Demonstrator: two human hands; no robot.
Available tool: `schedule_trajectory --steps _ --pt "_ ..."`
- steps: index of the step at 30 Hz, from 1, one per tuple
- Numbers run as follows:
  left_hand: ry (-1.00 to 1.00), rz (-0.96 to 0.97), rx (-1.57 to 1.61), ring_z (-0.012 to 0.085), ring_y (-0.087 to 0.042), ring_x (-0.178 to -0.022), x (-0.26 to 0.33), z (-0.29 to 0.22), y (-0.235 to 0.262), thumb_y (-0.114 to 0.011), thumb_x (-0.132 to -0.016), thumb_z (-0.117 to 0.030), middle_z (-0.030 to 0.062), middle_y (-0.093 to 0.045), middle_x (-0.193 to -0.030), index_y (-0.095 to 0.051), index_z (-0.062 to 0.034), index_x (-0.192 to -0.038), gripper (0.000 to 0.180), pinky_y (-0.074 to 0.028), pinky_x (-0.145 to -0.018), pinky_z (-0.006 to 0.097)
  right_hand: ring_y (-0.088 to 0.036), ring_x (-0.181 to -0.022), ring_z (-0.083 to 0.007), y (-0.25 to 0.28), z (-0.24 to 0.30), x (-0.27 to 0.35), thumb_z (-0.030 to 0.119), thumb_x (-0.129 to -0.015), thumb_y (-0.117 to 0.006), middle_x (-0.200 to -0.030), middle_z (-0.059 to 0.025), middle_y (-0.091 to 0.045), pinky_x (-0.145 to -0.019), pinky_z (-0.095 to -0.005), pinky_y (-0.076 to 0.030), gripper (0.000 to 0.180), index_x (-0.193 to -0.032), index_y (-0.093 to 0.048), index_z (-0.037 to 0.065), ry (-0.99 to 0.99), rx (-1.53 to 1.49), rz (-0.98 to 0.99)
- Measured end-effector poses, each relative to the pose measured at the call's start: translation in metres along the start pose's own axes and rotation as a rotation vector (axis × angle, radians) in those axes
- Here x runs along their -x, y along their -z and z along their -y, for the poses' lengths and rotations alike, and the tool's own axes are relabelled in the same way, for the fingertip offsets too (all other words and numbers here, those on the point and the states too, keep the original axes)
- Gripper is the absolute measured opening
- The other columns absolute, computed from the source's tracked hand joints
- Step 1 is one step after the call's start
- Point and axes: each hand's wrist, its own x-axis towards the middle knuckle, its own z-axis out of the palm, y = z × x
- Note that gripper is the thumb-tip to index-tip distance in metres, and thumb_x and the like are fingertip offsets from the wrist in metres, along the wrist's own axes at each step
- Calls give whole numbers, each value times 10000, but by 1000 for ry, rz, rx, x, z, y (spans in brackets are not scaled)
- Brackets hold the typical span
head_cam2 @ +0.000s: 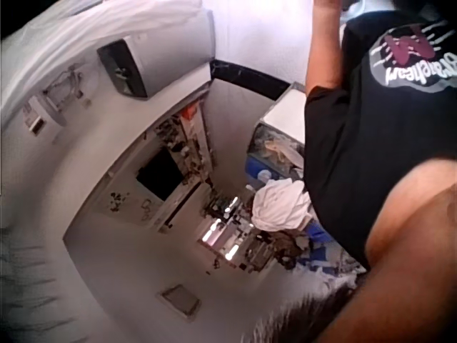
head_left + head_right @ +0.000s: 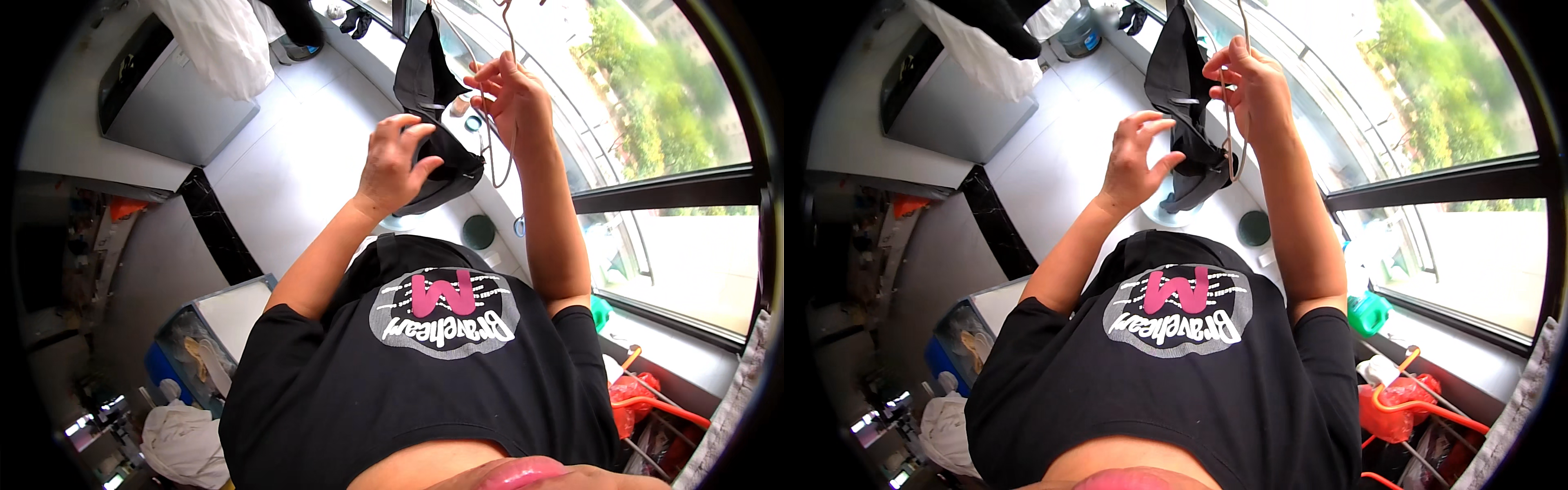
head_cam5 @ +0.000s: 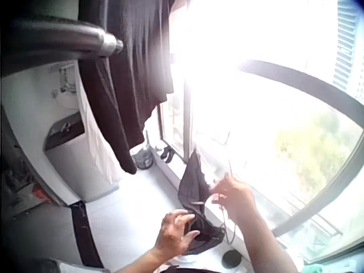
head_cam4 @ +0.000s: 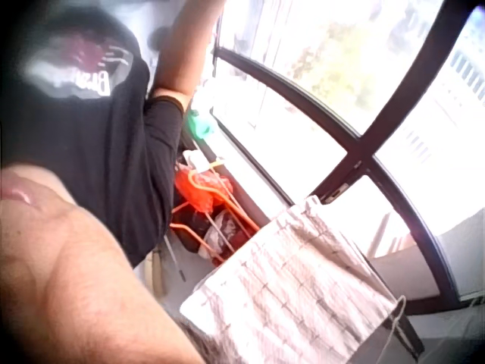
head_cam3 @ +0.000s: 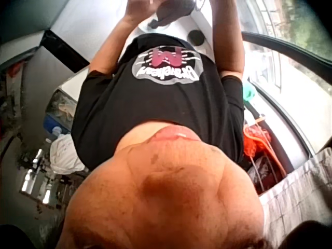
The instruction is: The person hangs wet clothes on a drying rack in a balcony area. They pick up a black garment from a basin, shake it out, and place it on a hanger. They then hang the garment on the rack and repeat the process with a second black garment.
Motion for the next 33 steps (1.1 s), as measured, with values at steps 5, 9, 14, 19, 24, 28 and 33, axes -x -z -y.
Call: schedule_trajectory --steps 5,9,14,19,24,28,33 --pt "245 -106 297 232 -543 -868 -2 17 5 -622 -748 5 102 -514 -1009 -535 -59 -1026 298 -464 -735 311 -552 -867 -231 -6 28 -4 350 -912 -458 -980 -190 -526 -648 -294 -410 390 -738 -549 13 -48 106 -9" --pt "301 -117 363 199 -581 -788 -17 21 14 -605 -781 -16 90 -533 -978 -539 -52 -1016 247 -487 -678 287 -583 -909 -281 -15 53 -7 369 -909 -455 -1084 -205 -525 -653 -326 -421 403 -738 -552 17 -39 225 1" --pt "316 -99 573 153 -594 -737 -36 6 34 -610 -802 -53 73 -590 -885 -586 -46 -967 166 -480 -684 257 -572 -858 -260 -27 85 -4 349 -936 -384 -1112 -196 -579 -671 -345 -433 396 -744 -541 39 6 118 97" --pt "37 13 805 131 -578 -922 -68 -21 54 -561 -883 -214 86 -599 -1014 -551 -10 -1108 304 -448 -809 243 -566 -932 -356 -49 99 -9 284 -908 -475 -1189 -191 -529 -724 -356 -473 266 -884 -552 31 125 221 48" --pt "75 329 938 165 -546 -996 -117 -67 91 -605 -851 -272 118 -557 -1105 -415 17 -1256 533 -450 -838 284 -544 -779 -174 -73 91 -12 285 -858 -574 -957 -92 -571 -587 -322 -472 295 -974 -570 14 151 136 -146" --pt "406 416 1186 128 -594 -780 -136 -84 82 -575 -866 -176 62 -563 -916 -444 10 -1207 410 -493 -616 234 -464 -635 -172 -69 84 -24 317 -908 -469 -903 -81 -557 -547 -278 -418 328 -864 -605 21 191 167 -261" --pt "253 426 865 79 -515 -625 -140 -90 71 -547 -864 -117 38 -560 -771 -534 21 -1066 246 -416 -537 222 -335 -691 -113 -69 96 -13 278 -837 -562 -796 -9 -534 -634 -263 -324 235 -808 -603 49 210 118 -246"
